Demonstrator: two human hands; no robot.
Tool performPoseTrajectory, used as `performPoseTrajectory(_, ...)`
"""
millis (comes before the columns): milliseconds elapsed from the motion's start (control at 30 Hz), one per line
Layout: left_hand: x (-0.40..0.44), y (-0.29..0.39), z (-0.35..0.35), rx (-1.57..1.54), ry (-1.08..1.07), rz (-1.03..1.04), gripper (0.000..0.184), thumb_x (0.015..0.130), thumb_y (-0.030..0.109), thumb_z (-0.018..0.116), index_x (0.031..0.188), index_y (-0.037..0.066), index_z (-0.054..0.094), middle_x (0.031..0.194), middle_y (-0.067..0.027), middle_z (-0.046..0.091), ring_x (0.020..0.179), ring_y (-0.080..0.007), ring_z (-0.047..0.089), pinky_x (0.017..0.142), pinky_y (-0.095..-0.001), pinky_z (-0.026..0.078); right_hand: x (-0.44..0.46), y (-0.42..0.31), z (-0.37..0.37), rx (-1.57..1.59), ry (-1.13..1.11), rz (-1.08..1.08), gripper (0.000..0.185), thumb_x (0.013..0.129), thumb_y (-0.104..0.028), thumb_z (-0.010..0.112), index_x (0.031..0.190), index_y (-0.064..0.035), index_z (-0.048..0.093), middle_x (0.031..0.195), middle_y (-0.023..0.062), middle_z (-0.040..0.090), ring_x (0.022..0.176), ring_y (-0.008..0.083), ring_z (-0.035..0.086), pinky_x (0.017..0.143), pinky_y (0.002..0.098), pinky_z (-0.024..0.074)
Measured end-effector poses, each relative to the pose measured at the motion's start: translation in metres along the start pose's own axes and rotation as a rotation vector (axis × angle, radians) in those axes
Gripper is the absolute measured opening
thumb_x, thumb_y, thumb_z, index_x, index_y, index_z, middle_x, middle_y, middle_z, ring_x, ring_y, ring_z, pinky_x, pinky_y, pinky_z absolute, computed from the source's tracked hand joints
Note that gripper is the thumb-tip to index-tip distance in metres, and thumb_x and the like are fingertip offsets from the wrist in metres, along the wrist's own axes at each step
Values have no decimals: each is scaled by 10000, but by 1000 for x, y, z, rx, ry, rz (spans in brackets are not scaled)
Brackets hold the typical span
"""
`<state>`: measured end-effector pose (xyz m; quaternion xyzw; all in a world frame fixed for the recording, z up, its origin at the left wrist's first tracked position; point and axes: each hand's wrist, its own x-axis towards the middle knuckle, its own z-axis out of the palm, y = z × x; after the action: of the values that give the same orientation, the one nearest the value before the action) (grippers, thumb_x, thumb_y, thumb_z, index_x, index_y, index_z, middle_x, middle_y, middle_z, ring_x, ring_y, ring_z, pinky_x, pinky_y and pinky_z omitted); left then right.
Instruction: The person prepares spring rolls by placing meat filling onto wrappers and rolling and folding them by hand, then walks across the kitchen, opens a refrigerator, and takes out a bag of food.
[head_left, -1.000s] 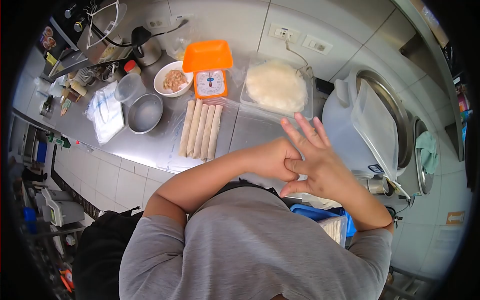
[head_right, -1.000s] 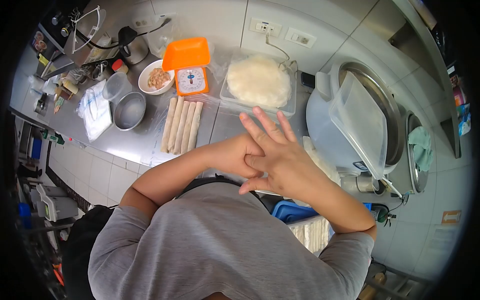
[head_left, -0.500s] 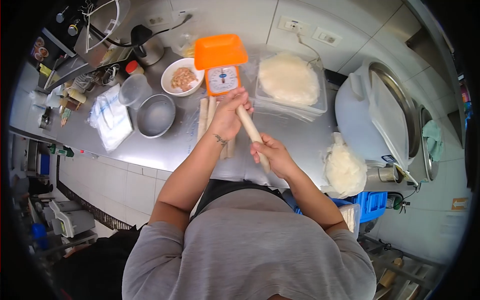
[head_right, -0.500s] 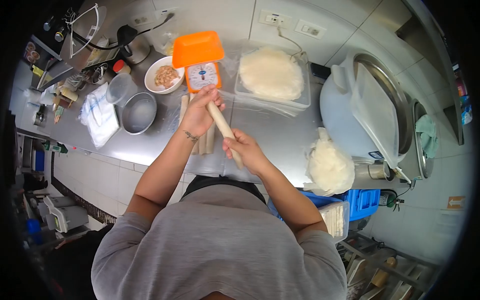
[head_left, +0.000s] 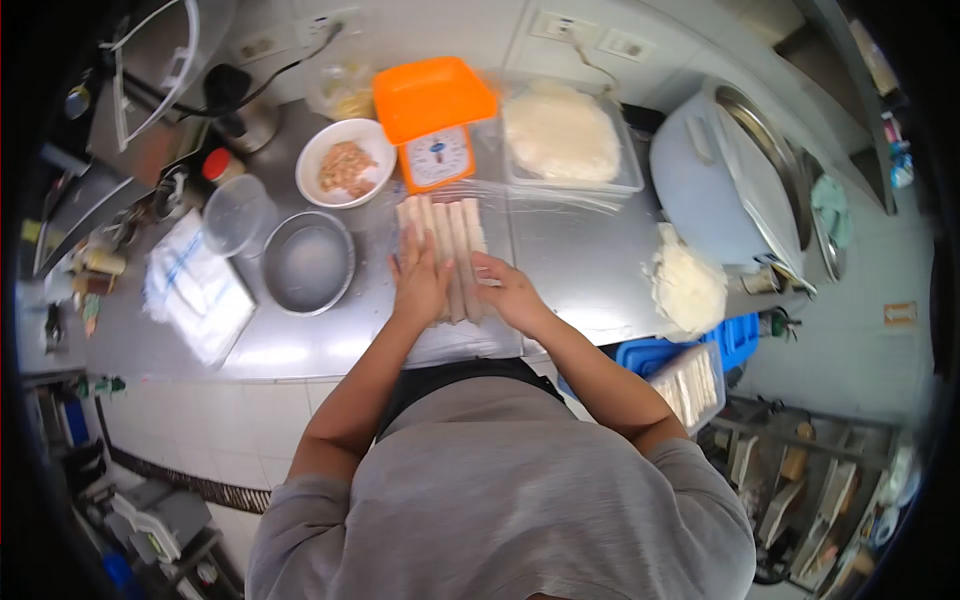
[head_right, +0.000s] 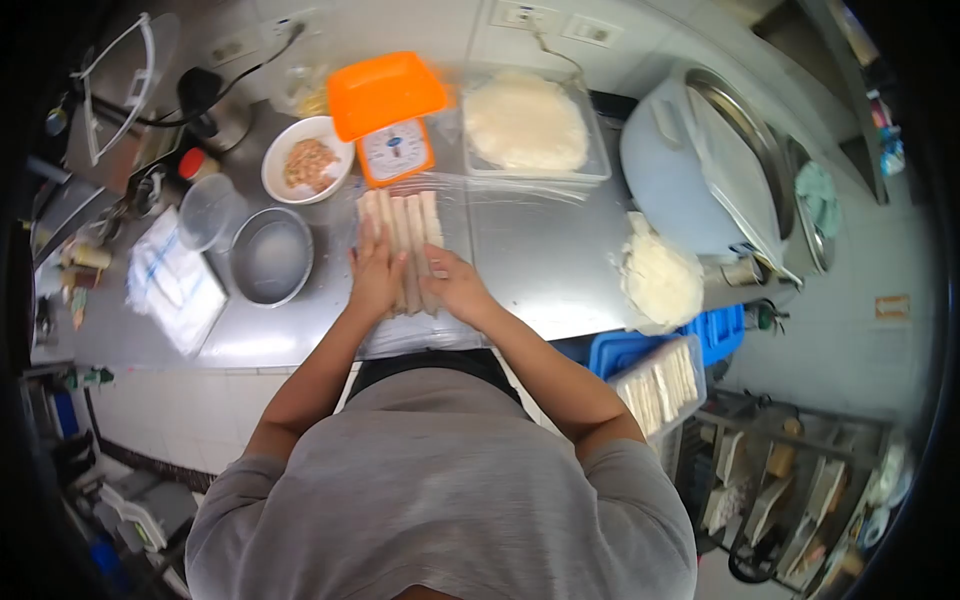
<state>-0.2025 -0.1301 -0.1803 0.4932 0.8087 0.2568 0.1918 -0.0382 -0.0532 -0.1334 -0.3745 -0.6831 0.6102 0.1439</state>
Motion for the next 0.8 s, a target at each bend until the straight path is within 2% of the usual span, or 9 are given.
performPoseTrajectory(100, 2, 9, 0, 41, 160, 81, 791, 933, 462, 512, 1501, 1, 211, 1585, -228, 36, 1475, -363, 24, 1132, -620, 20, -19, 12, -59, -16, 219, 186, 494, 841, -115, 649, 1305, 4, 529, 1179, 123, 606, 1031, 210, 588, 898, 319, 471)
performPoseTrajectory(200, 6, 3, 14, 162, 61, 61, 901, 887, 507, 566, 1516, 14, 149, 1588, -222, 11, 1474, -373, -9, 1123, -635, 2, -28, 25, -111, 64, 382, 297, 433, 860, -86, 632, 1278, -2, 554, 1142, 79, 627, 1054, 160, 574, 904, 300, 456)
performPoseTrajectory(300, 2, 25, -3, 200, -40, 30, 915, 874, 506, 588, 1527, 48, 139, 1590, -217, -18, 1470, -391, -21, 1111, -653, -1, -23, 42, -154, -63, 567, 134, 370, 844, -117, 649, 1194, -5, 611, 1008, 78, 636, 912, 149, 575, 789, 283, 472)
performPoseTrajectory(400, 1, 36, -16, 113, -61, -32, 910, 874, 492, 598, 1534, 77, 130, 1591, -213, -50, 1468, -401, -24, 1102, -665, -1, 19, 28, -178, -455, 614, -181, 282, 838, -108, 652, 1102, -9, 645, 1040, 145, 651, 956, 251, 606, 855, 347, 473)
performPoseTrajectory(533, 0, 13, -1, -264, 286, -14, 915, 878, 477, 596, 1533, 62, 110, 1590, -220, -31, 1469, -400, -10, 1103, -662, 2, 112, -8, -196, -741, 475, -574, 291, 797, -105, 672, 1081, -39, 662, 1092, 176, 635, 1047, 359, 564, 915, 408, 462)
performPoseTrajectory(567, -3, 8, 8, -101, 237, -21, 910, 882, 471, 591, 1532, 55, 108, 1589, -223, -16, 1469, -401, -2, 1104, -660, 7, 140, -2, -200, -771, 426, -607, 296, 790, -111, 673, 1080, -47, 667, 1091, 176, 631, 1057, 361, 555, 919, 404, 461)
performPoseTrajectory(633, -7, 0, 16, 222, 123, -49, 901, 891, 459, 582, 1529, 40, 103, 1588, -229, 15, 1469, -401, 13, 1106, -657, 15, 178, 9, -210, -835, 274, -596, 263, 791, -118, 661, 1044, -49, 680, 1067, 167, 640, 1033, 357, 567, 904, 404, 466)
performPoseTrajectory(733, -7, 19, 7, 138, 83, -147, 884, 901, 444, 569, 1524, 25, 102, 1584, -234, 56, 1469, -402, 28, 1107, -655, 26, 195, 17, -217, -921, 118, -561, 209, 786, -132, 650, 969, -41, 694, 1026, 153, 654, 992, 347, 585, 871, 406, 478)
performPoseTrajectory(800, -13, 24, 2, 135, 208, -137, 868, 904, 436, 572, 1523, 28, 120, 1583, -234, 62, 1467, -405, 35, 1113, -645, 40, 200, 17, -221, -931, 91, -547, 174, 783, -135, 643, 914, -33, 695, 994, 140, 661, 964, 339, 595, 847, 407, 487)
